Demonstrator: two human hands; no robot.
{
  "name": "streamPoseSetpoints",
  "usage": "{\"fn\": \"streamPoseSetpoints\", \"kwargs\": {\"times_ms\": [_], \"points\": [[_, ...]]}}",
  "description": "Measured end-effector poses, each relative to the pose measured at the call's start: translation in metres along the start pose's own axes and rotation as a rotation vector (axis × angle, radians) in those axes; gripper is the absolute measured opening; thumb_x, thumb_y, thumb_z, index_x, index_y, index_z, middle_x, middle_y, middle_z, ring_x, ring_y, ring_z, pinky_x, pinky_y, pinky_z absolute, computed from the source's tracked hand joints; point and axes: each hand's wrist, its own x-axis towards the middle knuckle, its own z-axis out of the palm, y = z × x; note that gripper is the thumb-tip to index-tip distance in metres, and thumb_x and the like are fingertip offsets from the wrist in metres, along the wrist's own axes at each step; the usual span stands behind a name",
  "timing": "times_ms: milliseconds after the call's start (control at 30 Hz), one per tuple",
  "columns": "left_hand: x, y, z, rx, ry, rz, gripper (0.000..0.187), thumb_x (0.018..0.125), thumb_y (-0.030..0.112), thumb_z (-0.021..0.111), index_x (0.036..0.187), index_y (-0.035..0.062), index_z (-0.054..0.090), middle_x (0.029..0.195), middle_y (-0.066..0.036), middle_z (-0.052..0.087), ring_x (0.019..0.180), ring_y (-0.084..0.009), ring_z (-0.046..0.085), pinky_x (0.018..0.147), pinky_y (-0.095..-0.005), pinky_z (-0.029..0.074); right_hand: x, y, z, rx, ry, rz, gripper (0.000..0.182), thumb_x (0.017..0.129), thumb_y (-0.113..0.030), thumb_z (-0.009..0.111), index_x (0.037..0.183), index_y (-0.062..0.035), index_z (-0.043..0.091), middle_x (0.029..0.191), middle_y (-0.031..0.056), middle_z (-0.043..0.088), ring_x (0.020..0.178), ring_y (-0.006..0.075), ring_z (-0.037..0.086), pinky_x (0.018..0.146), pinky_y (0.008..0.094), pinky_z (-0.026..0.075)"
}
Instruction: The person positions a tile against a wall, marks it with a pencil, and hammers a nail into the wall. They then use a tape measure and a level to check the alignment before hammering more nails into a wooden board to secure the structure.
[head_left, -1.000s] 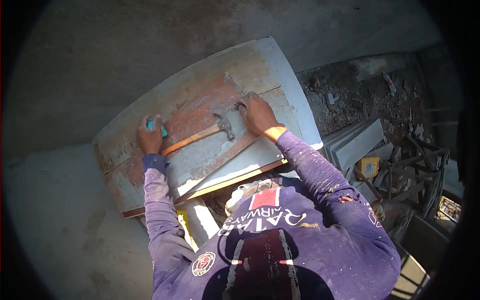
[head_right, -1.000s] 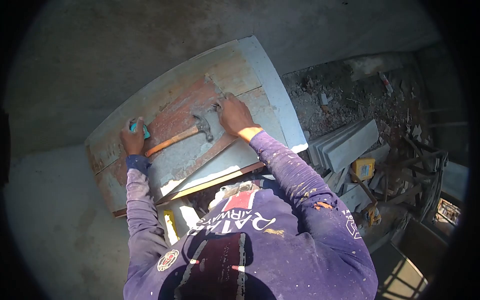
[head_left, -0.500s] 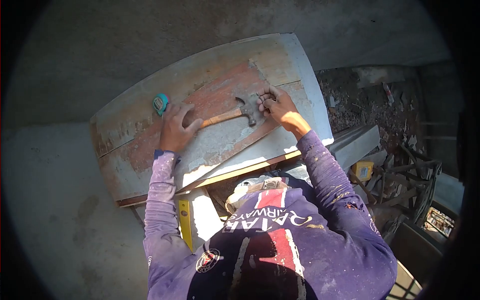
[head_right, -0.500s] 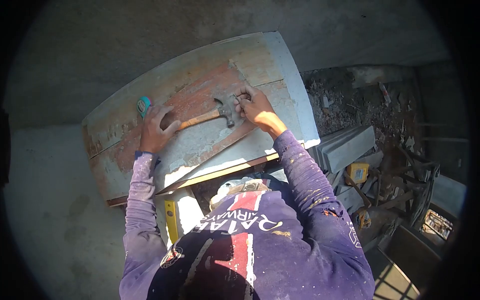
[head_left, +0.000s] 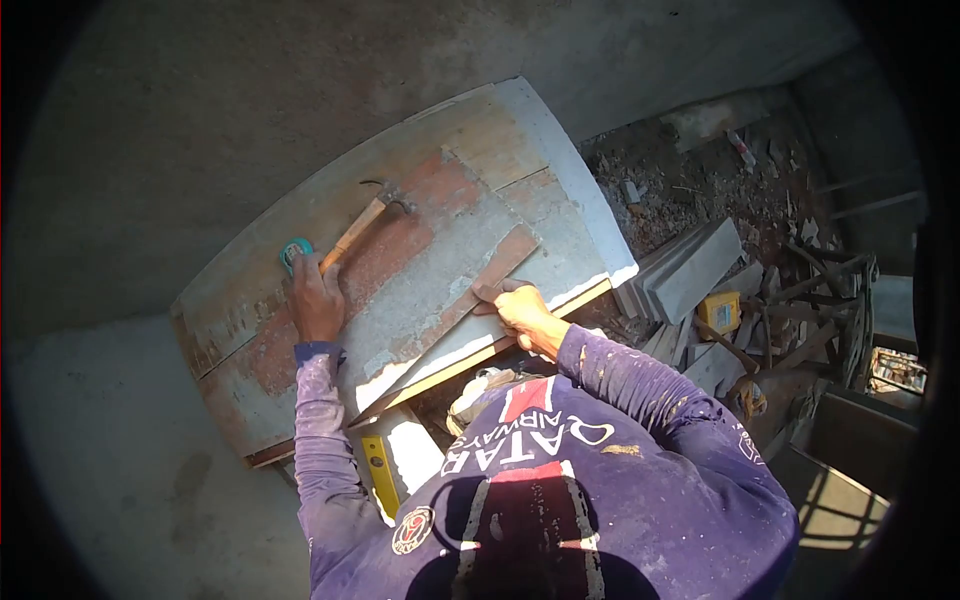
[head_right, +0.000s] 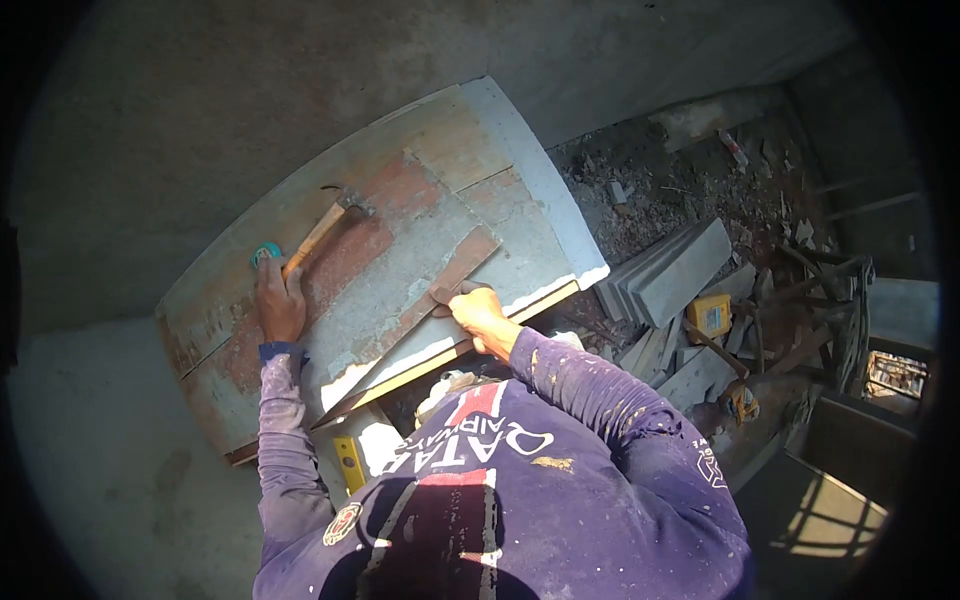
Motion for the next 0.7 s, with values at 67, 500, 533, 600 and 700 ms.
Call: {"fn": "streamPoseSetpoints", "kwargs": {"times_ms": [67, 500, 533, 600, 700], "points": [[0.017, 0.001, -0.002, 0.011, 0.042, -0.101, 0.019, 0.090, 0.014, 0.065, 0.101, 0.0004, 0.059, 0.104, -0.019, 0.059, 0.098, -0.0422, 0.060, 0.079, -0.0483, 0.048, 0.007, 0.002, 0.007, 0.168, 0.050, 0.043, 0.029, 0.093, -0.031, 0.071, 0.112, -0.0103, 0.063, 0.071, -0.0014, 0.057, 0.042, 0.0055, 0.034, 0.037, 0.0243, 0.023], [0.068, -0.038, 0.028, 0.242, -0.031, -0.206, 0.024, 0.089, 0.019, 0.067, 0.100, -0.0012, 0.061, 0.103, -0.017, 0.059, 0.096, -0.0409, 0.060, 0.085, -0.0468, 0.047, 0.017, 0.005, -0.133, 0.865, 0.354, -0.520, 0.011, 0.101, -0.023, 0.056, 0.094, -0.0179, 0.048, 0.076, -0.0056, 0.041, 0.053, 0.0031, 0.038, 0.039, 0.0192, 0.028], [0.067, -0.028, 0.024, 0.227, 0.025, -0.122, 0.028, 0.088, 0.020, 0.069, 0.104, -0.0017, 0.062, 0.104, -0.017, 0.061, 0.098, -0.0385, 0.061, 0.087, -0.0448, 0.047, 0.015, -0.003, -0.149, 0.887, 0.393, -0.516, 0.011, 0.101, -0.023, 0.056, 0.093, -0.0178, 0.050, 0.076, -0.0054, 0.043, 0.054, 0.0033, 0.039, 0.039, 0.0188, 0.029], [0.074, 0.009, 0.018, 0.215, 0.086, -0.044, 0.033, 0.087, 0.022, 0.070, 0.109, -0.0022, 0.063, 0.106, -0.018, 0.063, 0.100, -0.0361, 0.062, 0.090, -0.0427, 0.047, 0.018, -0.018, -0.189, 0.867, 0.453, -0.527, 0.009, 0.101, -0.022, 0.054, 0.092, -0.0175, 0.053, 0.077, -0.0051, 0.047, 0.054, 0.0037, 0.041, 0.041, 0.0186, 0.031], [0.074, 0.103, -0.007, -0.649, -0.307, -0.245, 0.044, 0.083, 0.023, 0.075, 0.119, -0.0012, 0.063, 0.111, -0.019, 0.067, 0.103, -0.0277, 0.065, 0.091, -0.0377, 0.048, 0.042, -0.035, -0.233, 0.950, 0.502, -0.553, 0.016, 0.101, -0.025, 0.055, 0.088, -0.0171, 0.053, 0.077, -0.0041, 0.051, 0.054, 0.0047, 0.042, 0.040, 0.0201, 0.032]]}}
